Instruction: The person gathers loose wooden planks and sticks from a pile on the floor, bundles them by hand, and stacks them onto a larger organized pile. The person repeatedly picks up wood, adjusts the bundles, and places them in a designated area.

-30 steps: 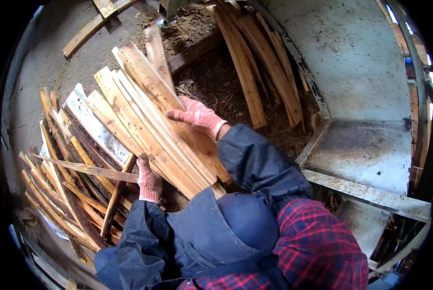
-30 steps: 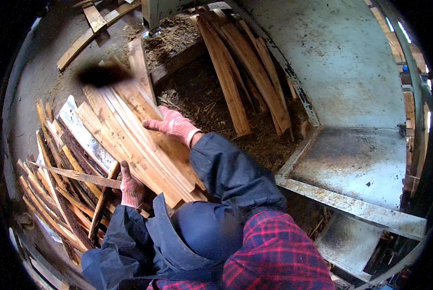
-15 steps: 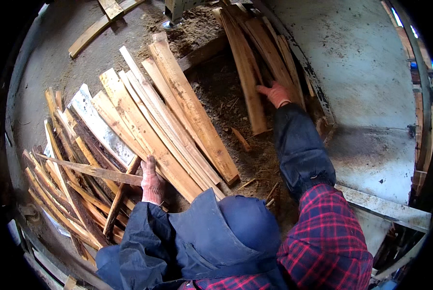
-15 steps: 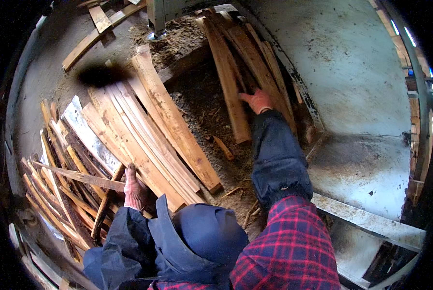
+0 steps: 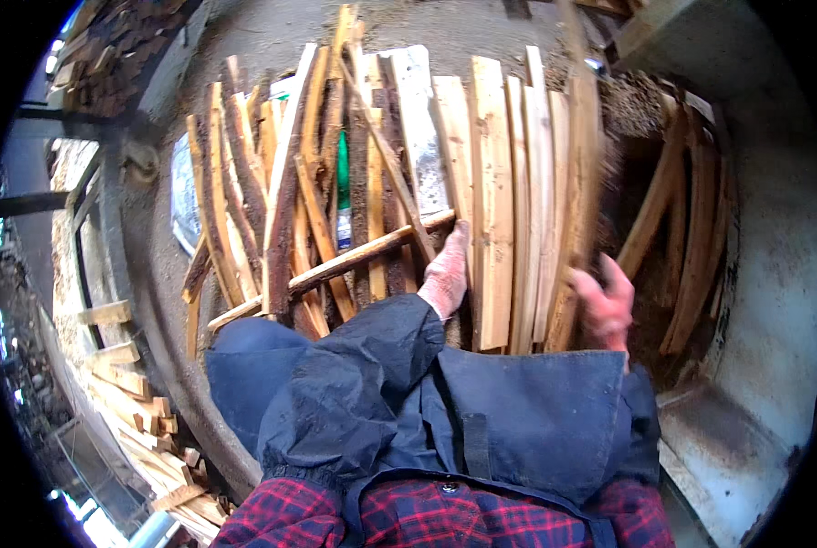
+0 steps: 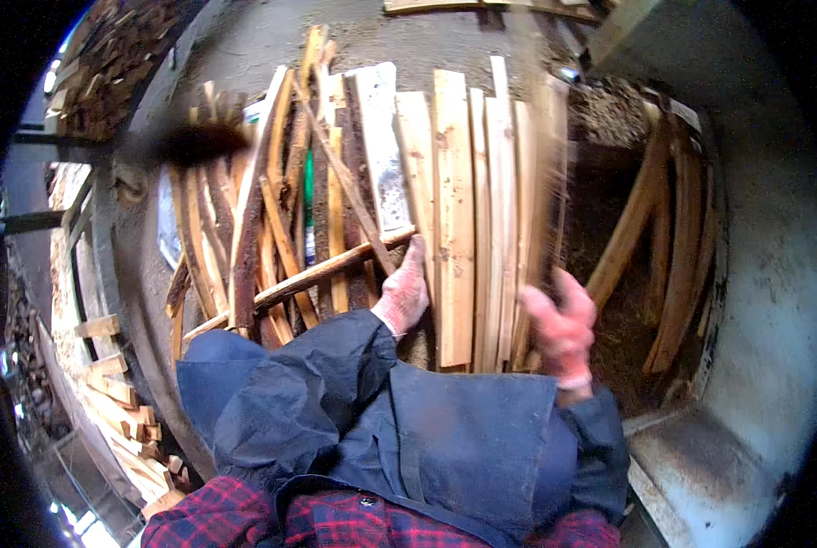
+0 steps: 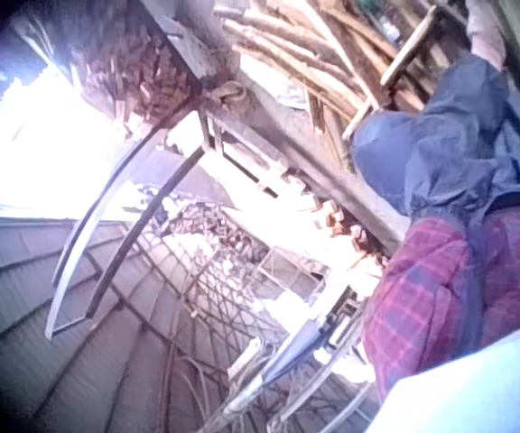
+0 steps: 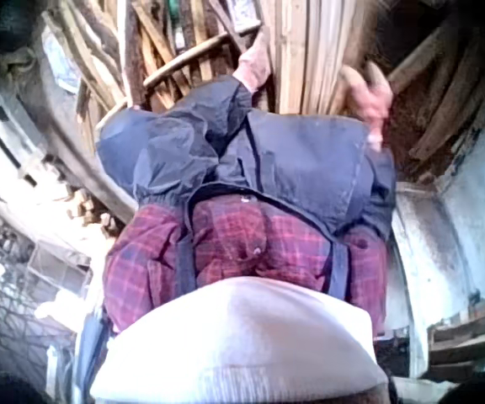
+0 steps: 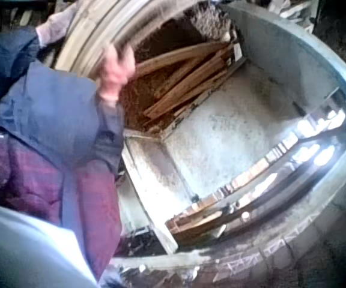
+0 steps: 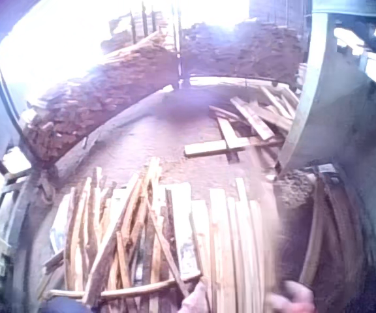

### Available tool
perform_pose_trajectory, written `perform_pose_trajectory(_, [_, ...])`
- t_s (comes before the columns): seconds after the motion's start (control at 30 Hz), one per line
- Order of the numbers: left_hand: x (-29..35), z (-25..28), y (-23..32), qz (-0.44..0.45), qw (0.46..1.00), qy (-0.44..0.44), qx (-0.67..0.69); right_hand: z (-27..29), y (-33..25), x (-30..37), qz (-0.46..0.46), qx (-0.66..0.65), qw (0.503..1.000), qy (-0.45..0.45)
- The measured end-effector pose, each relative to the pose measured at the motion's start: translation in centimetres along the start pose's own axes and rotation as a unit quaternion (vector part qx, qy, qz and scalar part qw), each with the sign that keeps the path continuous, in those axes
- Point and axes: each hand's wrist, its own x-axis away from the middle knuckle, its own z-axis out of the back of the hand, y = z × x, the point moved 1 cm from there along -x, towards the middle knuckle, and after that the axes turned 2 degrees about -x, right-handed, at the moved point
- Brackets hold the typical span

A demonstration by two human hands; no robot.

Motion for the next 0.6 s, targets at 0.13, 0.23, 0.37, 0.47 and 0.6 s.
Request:
perform_pose_trajectory(0.13, [3.0, -0.6, 0.3, -0.073, 0.941, -0.298, 0.141, -7.7, -5.5, 0.6, 0.18, 0.101, 0.91, -0.359])
perform_pose_trajectory(0.23, [3.5, 0.4, 0.0, 0.126, 0.983, -0.076, 0.108, -9.0, -5.1, -1.9, 0.308, 0.083, 0.923, -0.216])
perform_pose_trajectory(0.37, [0.9, 1.7, -0.5, 0.078, 0.997, 0.003, 0.026, 0.6, 1.9, -10.5, 0.152, 0.243, 0.957, 0.049])
perform_pose_trajectory(0.47, [-0.7, 1.2, -1.4, 0.04, 0.989, -0.107, 0.091, 10.0, 7.2, -14.9, 0.052, 0.393, 0.905, 0.155])
perform_pose_trajectory(0.6, [-0.5, 0.7, -1.7, 0.051, 0.986, -0.086, 0.133, 13.4, 9.8, -17.7, 0.144, 0.474, 0.847, 0.192])
